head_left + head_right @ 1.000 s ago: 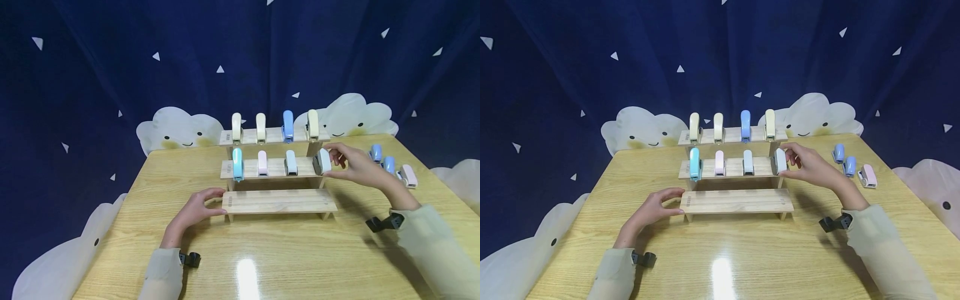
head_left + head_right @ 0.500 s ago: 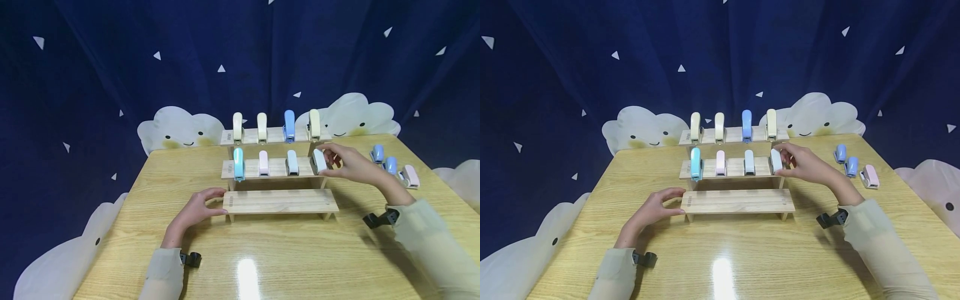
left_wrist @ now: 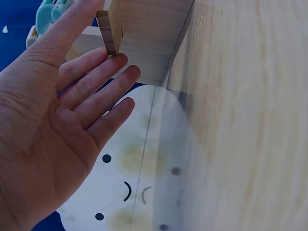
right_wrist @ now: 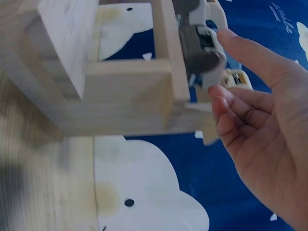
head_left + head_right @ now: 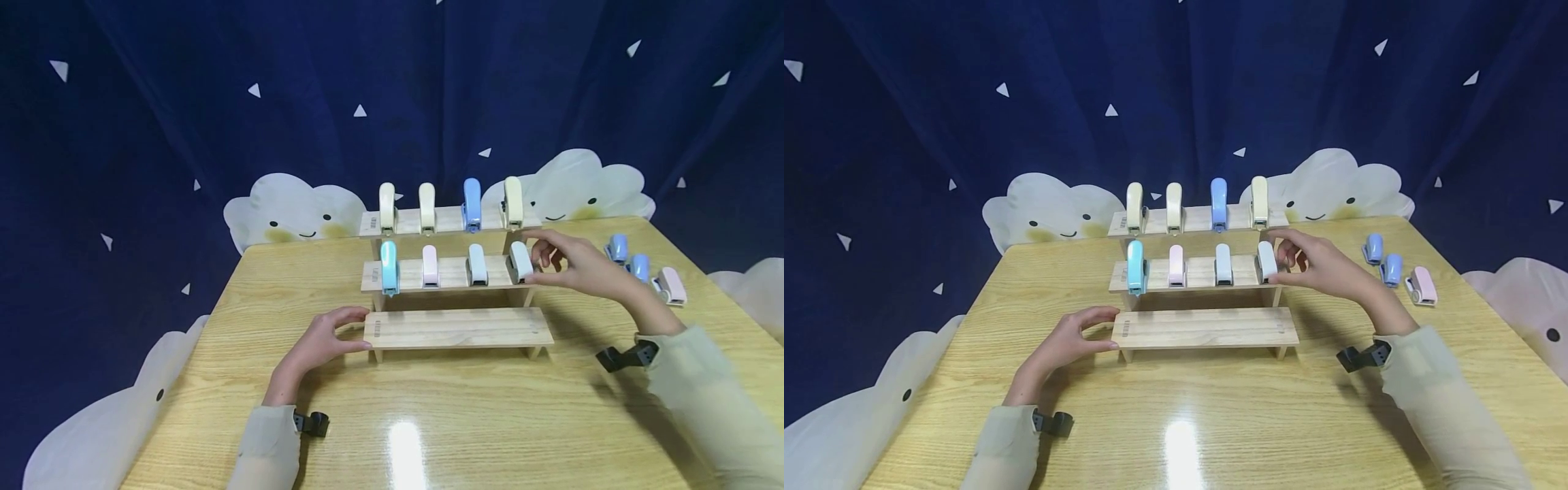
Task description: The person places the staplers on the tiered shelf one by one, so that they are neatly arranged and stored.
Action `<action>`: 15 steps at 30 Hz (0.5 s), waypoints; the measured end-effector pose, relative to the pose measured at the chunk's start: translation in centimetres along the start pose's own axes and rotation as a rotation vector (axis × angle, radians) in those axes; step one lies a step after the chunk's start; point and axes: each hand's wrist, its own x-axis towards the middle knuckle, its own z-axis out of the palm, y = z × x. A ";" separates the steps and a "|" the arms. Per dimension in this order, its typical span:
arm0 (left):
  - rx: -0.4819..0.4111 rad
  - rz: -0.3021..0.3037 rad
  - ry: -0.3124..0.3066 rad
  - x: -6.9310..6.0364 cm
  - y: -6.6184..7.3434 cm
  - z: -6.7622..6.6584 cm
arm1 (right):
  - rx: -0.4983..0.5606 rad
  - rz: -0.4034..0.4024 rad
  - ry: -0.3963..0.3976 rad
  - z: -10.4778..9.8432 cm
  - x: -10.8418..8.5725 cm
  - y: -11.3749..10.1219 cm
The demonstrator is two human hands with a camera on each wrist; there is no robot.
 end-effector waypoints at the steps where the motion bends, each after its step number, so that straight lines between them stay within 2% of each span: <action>1: -0.002 -0.006 -0.001 0.0 0.0 0.0 | -0.008 0.005 0.015 -0.2 -0.3 0.1; 7: 0.010 -0.013 -0.003 0.0 0.0 -0.1 | -0.035 0.076 0.078 -1.8 -2.3 1.5; 15: 0.009 -0.009 -0.003 0.0 -0.1 0.0 | -0.019 0.288 0.156 -4.2 -6.6 6.1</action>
